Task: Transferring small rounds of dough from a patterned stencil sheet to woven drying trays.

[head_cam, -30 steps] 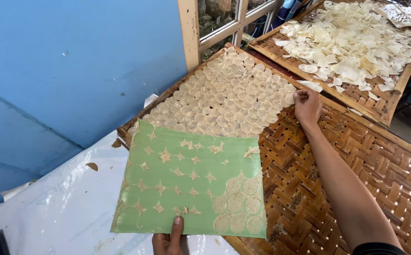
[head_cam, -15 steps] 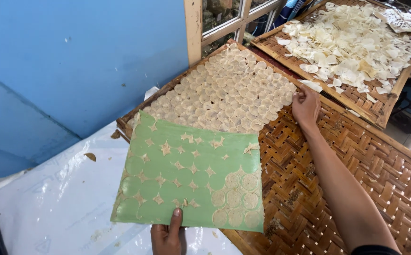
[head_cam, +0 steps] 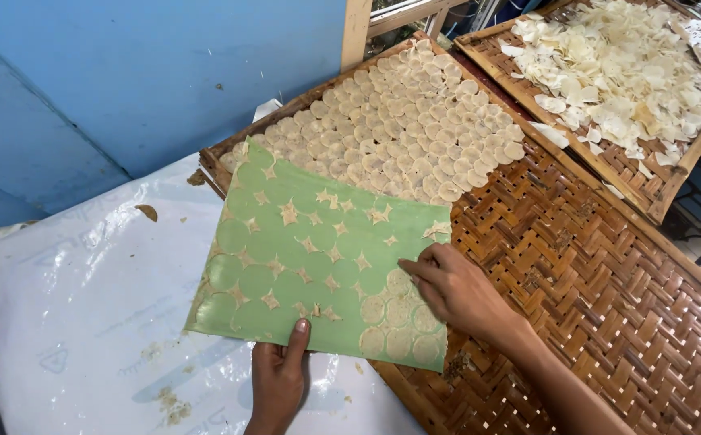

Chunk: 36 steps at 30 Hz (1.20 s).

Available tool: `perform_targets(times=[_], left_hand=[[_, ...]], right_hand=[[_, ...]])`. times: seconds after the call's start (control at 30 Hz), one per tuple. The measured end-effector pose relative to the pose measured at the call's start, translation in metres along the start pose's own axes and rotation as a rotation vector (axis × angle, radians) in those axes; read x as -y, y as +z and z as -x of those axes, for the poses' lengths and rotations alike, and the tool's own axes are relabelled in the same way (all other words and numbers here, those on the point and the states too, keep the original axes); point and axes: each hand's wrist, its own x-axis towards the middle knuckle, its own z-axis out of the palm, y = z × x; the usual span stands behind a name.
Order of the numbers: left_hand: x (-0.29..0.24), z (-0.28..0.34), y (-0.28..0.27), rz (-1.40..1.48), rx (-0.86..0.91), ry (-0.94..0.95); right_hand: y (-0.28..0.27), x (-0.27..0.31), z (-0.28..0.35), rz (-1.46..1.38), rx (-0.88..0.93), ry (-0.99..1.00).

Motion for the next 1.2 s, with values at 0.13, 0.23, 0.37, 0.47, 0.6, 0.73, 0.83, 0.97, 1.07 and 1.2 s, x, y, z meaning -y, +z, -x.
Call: perform_targets(times=[0.13, 0.23, 0.37, 0.47, 0.6, 0.73, 0.83, 0.97, 1.07, 1.2], left_hand=[[-0.004, 0.000, 0.001, -0.033, 0.003, -0.017], [-0.007, 0.001, 0.001, -0.022, 0.025, 0.030], [-0.006, 0.001, 0.001, -0.024, 0.022, 0.022], [-0.006, 0.001, 0.002, 0.059, 0.035, 0.013], [-0.005, 0.000, 0.001, 0.025, 0.035, 0.013], [-0.004, 0.000, 0.000, -0.021, 0.014, 0.003], [-0.006, 0.000, 0.000, -0.048, 0.017, 0.018], [-0.002, 0.000, -0.001, -0.062, 0.020, 0.033], [0.004, 0.000, -0.001, -0.010, -0.001, -0.016], [0.016, -0.002, -0.004, -0.074, -0.059, 0.047]], right_hand=[[0.010, 0.008, 0.001, 0.184, 0.064, -0.059], [0.013, 0.008, 0.002, 0.207, 0.061, -0.053], [0.011, 0.010, -0.001, 0.087, 0.038, 0.002], [0.008, 0.013, -0.002, 0.047, 0.036, 0.023], [0.001, 0.017, 0.002, -0.056, 0.094, 0.100], [-0.005, 0.016, 0.006, -0.189, 0.074, 0.182], [-0.010, 0.003, 0.006, -0.269, 0.003, 0.212], [-0.016, -0.033, 0.009, -0.292, -0.111, 0.230], [-0.029, -0.061, 0.006, -0.278, -0.214, 0.357], [-0.038, -0.110, -0.002, -0.196, -0.350, 0.466]])
